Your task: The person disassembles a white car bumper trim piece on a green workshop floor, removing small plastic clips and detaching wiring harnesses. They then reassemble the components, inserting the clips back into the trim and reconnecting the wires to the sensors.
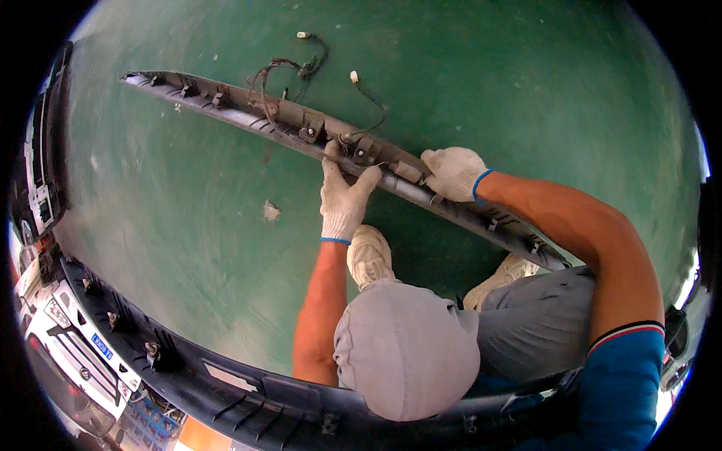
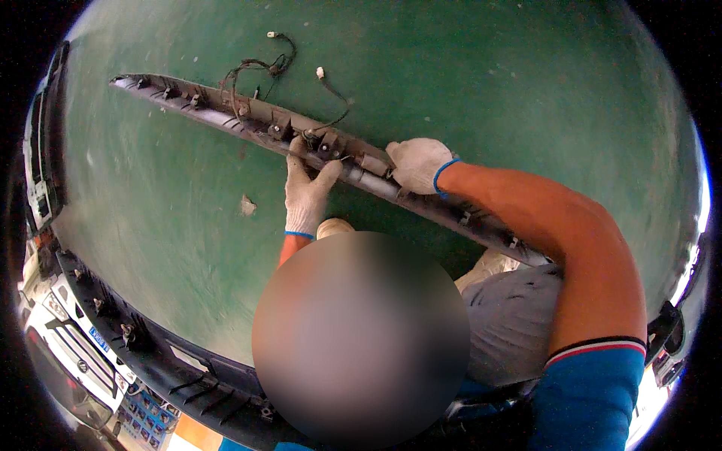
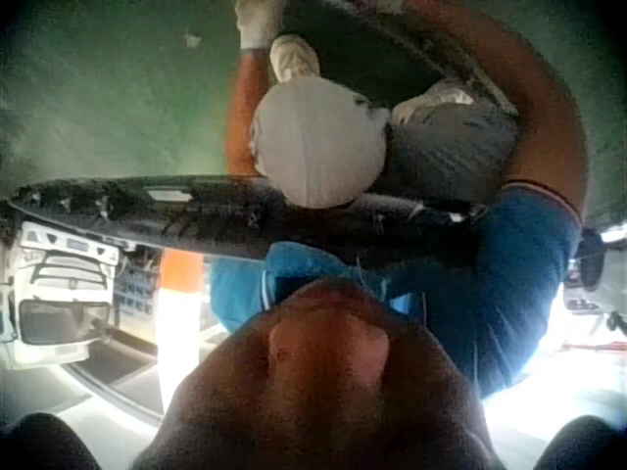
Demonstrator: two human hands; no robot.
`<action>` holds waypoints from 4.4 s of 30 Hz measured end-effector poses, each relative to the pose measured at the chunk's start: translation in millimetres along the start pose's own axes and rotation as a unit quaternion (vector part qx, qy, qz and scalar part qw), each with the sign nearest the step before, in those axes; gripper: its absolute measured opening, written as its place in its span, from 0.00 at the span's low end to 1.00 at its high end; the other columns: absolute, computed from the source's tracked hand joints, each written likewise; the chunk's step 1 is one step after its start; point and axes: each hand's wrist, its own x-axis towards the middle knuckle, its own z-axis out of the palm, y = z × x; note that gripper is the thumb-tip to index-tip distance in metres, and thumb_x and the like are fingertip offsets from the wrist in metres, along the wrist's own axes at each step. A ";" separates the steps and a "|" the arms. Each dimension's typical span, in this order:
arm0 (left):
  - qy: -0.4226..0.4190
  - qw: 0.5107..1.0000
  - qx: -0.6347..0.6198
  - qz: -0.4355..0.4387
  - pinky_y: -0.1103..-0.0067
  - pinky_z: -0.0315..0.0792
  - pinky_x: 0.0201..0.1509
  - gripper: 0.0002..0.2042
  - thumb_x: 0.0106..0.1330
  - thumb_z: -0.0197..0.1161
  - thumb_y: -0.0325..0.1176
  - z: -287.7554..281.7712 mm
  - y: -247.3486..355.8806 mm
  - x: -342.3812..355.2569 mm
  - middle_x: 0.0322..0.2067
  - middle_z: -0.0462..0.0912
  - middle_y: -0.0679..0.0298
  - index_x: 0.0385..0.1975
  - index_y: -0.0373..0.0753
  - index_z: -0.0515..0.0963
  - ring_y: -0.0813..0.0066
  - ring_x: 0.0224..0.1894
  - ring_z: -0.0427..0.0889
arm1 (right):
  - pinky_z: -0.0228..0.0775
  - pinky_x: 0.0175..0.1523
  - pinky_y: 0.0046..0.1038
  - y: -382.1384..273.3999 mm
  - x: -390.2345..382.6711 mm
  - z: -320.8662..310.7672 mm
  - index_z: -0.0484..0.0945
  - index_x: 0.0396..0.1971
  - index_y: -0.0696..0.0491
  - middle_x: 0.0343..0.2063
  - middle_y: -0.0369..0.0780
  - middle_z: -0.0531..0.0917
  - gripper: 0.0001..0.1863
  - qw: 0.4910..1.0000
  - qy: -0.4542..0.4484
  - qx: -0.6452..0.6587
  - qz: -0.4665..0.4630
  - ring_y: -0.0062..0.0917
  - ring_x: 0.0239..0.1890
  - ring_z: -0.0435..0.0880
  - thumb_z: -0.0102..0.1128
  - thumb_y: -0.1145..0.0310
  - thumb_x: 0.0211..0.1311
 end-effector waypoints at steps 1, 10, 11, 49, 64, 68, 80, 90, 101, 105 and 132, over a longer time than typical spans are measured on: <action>0.023 0.997 0.068 0.008 0.70 0.76 0.63 0.49 0.56 0.74 0.45 2.3 2.7 -2.9 0.57 0.81 0.48 0.76 0.30 0.57 0.59 0.58 0.84 | 0.78 0.54 0.48 0.9 -1.1 -0.7 0.79 0.48 0.59 0.44 0.52 0.87 0.17 1.000 0.002 0.000 0.003 0.50 0.50 0.86 0.59 0.66 0.63; 0.264 0.941 0.137 0.161 0.69 0.78 0.48 0.22 0.62 0.73 0.33 -7.4 13.5 -26.6 0.46 0.82 0.56 0.56 0.36 0.79 0.66 0.42 0.83 | 0.78 0.55 0.48 -2.3 7.1 1.4 0.80 0.49 0.57 0.45 0.52 0.87 0.18 1.000 -0.011 0.006 0.010 0.50 0.50 0.86 0.62 0.66 0.59; 0.233 0.935 0.158 0.217 0.69 0.78 0.48 0.20 0.62 0.72 0.32 -7.4 13.5 -26.7 0.47 0.82 0.56 0.54 0.37 0.81 0.65 0.42 0.83 | 0.78 0.55 0.48 -2.6 9.2 1.7 0.80 0.49 0.57 0.44 0.52 0.87 0.18 1.000 -0.012 0.005 0.010 0.50 0.50 0.86 0.62 0.66 0.59; -0.027 0.929 0.352 0.112 0.59 0.80 0.53 0.18 0.69 0.60 0.35 43.2 16.0 -23.1 0.60 0.80 0.55 0.59 0.43 0.77 0.46 0.51 0.85 | 0.79 0.51 0.49 0.5 0.5 4.5 0.81 0.44 0.56 0.40 0.51 0.88 0.15 0.999 0.032 0.003 -0.021 0.49 0.47 0.87 0.61 0.65 0.61; 0.079 0.864 0.435 0.242 0.61 0.79 0.54 0.20 0.62 0.71 0.38 48.6 29.5 -42.6 0.55 0.83 0.59 0.55 0.47 0.81 0.53 0.51 0.83 | 0.80 0.50 0.48 -0.4 -11.0 -16.1 0.83 0.43 0.54 0.39 0.49 0.89 0.16 0.997 0.062 -0.036 -0.012 0.47 0.46 0.89 0.65 0.66 0.54; 0.029 0.841 0.444 0.308 0.56 0.69 0.63 0.24 0.55 0.74 0.42 63.0 26.2 -34.4 0.49 0.83 0.57 0.51 0.39 0.80 0.53 0.55 0.79 | 0.79 0.52 0.47 4.2 -5.0 -16.1 0.83 0.44 0.55 0.42 0.50 0.88 0.17 0.998 0.052 -0.016 -0.015 0.47 0.49 0.87 0.64 0.65 0.55; 0.086 0.867 0.390 0.296 0.55 0.71 0.56 0.35 0.49 0.79 0.43 97.6 -14.4 -26.3 0.55 0.77 0.51 0.56 0.39 0.70 0.47 0.53 0.78 | 0.79 0.52 0.43 53.7 -4.0 -26.8 0.83 0.48 0.57 0.41 0.50 0.88 0.25 0.986 -0.107 0.041 -0.118 0.47 0.48 0.87 0.66 0.64 0.47; 0.137 0.864 0.359 0.326 0.53 0.72 0.53 0.41 0.47 0.81 0.40 103.0 -15.7 -27.6 0.55 0.76 0.50 0.61 0.39 0.66 0.45 0.52 0.78 | 0.79 0.53 0.47 33.5 -15.6 -18.4 0.84 0.45 0.57 0.41 0.53 0.88 0.20 0.988 -0.104 -0.093 -0.064 0.50 0.49 0.86 0.63 0.67 0.50; 0.067 0.841 0.442 0.306 0.59 0.76 0.48 0.40 0.43 0.77 0.40 89.5 5.5 -19.7 0.65 0.74 0.54 0.62 0.43 0.73 0.50 0.50 0.80 | 0.80 0.53 0.45 32.3 3.8 -4.2 0.88 0.40 0.59 0.41 0.54 0.88 0.16 0.985 -0.124 -0.091 -0.074 0.49 0.49 0.87 0.60 0.70 0.53; 0.067 0.838 0.444 0.310 0.60 0.75 0.48 0.37 0.41 0.77 0.42 90.9 3.9 -16.5 0.63 0.76 0.57 0.58 0.44 0.75 0.53 0.49 0.79 | 0.80 0.52 0.45 31.9 1.6 -4.8 0.88 0.39 0.59 0.41 0.54 0.88 0.16 0.987 -0.123 -0.072 -0.068 0.50 0.48 0.87 0.60 0.70 0.52; 0.153 0.856 0.281 0.405 0.57 0.72 0.61 0.33 0.47 0.79 0.34 76.5 13.9 -24.3 0.57 0.79 0.53 0.57 0.41 0.77 0.49 0.56 0.79 | 0.79 0.45 0.45 40.1 -4.6 -48.7 0.86 0.35 0.61 0.32 0.54 0.87 0.17 0.982 -0.164 -0.047 -0.082 0.48 0.38 0.87 0.62 0.70 0.42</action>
